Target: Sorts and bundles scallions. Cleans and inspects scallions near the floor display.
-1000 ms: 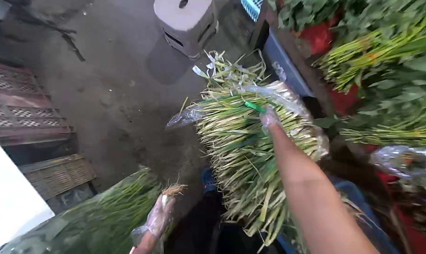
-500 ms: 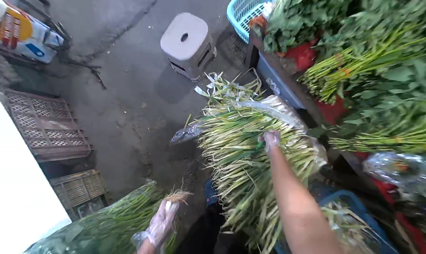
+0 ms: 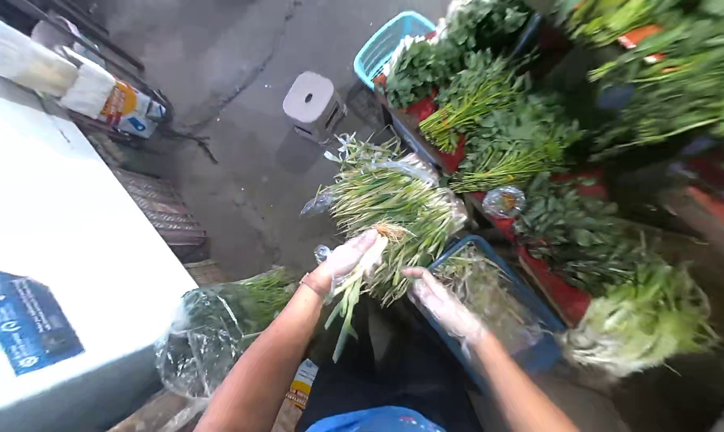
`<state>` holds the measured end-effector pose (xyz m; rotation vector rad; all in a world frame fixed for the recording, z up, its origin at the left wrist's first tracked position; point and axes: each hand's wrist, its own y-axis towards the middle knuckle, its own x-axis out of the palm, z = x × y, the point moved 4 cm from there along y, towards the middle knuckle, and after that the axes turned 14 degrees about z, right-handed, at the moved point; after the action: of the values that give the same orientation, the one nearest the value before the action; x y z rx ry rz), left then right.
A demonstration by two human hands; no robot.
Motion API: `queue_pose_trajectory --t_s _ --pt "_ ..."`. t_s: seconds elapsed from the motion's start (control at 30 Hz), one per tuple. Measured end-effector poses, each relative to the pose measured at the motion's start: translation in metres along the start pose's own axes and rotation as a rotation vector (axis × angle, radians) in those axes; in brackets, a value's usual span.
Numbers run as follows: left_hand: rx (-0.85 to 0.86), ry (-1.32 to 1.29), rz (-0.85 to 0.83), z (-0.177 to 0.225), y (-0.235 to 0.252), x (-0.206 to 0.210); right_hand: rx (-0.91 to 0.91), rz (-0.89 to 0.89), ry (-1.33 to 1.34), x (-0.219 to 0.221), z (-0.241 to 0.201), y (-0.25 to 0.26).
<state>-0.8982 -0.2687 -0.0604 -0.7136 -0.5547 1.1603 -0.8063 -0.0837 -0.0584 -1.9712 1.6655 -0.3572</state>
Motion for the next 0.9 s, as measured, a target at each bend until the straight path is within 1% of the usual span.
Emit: queue_pose_trajectory --t_s 0.07,0.13,0.23,0.3,0.4,0.53,0.63,0.67,0.77,0.8,0.9 --pt "0.009 -0.001 -0.084 0.0 -0.021 0.032 -0.048 0.047 -0.012 -0.011 -0.005 -0.019" --pt "0.016 0.037 -0.144 0.0 -0.042 0.061 -0.074 0.085 0.049 -0.027 -0.008 -0.029" --pt "-0.032 0.077 -0.187 0.002 -0.07 0.091 -0.146 0.054 0.181 -0.048 -0.011 -0.043" --pt "-0.031 0.099 -0.196 0.003 -0.078 0.104 -0.204 0.041 0.151 -0.057 -0.011 -0.05" --pt "0.007 0.157 -0.186 -0.002 -0.079 0.115 -0.23 0.059 0.011 -0.061 -0.008 -0.059" --pt "0.025 0.371 -0.124 -0.007 -0.086 0.126 -0.32 0.128 -0.084 -0.056 -0.001 -0.073" --pt "0.13 0.524 -0.115 -0.015 -0.088 0.131 -0.377 0.212 -0.13 -0.053 0.009 -0.077" --pt "0.181 0.585 -0.11 -0.018 -0.09 0.132 -0.363 0.224 -0.122 -0.053 0.014 -0.077" --pt "0.239 0.759 -0.116 -0.023 -0.092 0.133 -0.246 0.165 -0.083 -0.056 0.024 -0.079" --pt "0.251 0.775 -0.126 -0.026 -0.093 0.134 -0.233 0.12 -0.081 -0.057 0.023 -0.081" --pt "0.242 0.788 -0.162 -0.029 -0.095 0.136 -0.266 0.012 -0.087 -0.059 0.012 -0.09"
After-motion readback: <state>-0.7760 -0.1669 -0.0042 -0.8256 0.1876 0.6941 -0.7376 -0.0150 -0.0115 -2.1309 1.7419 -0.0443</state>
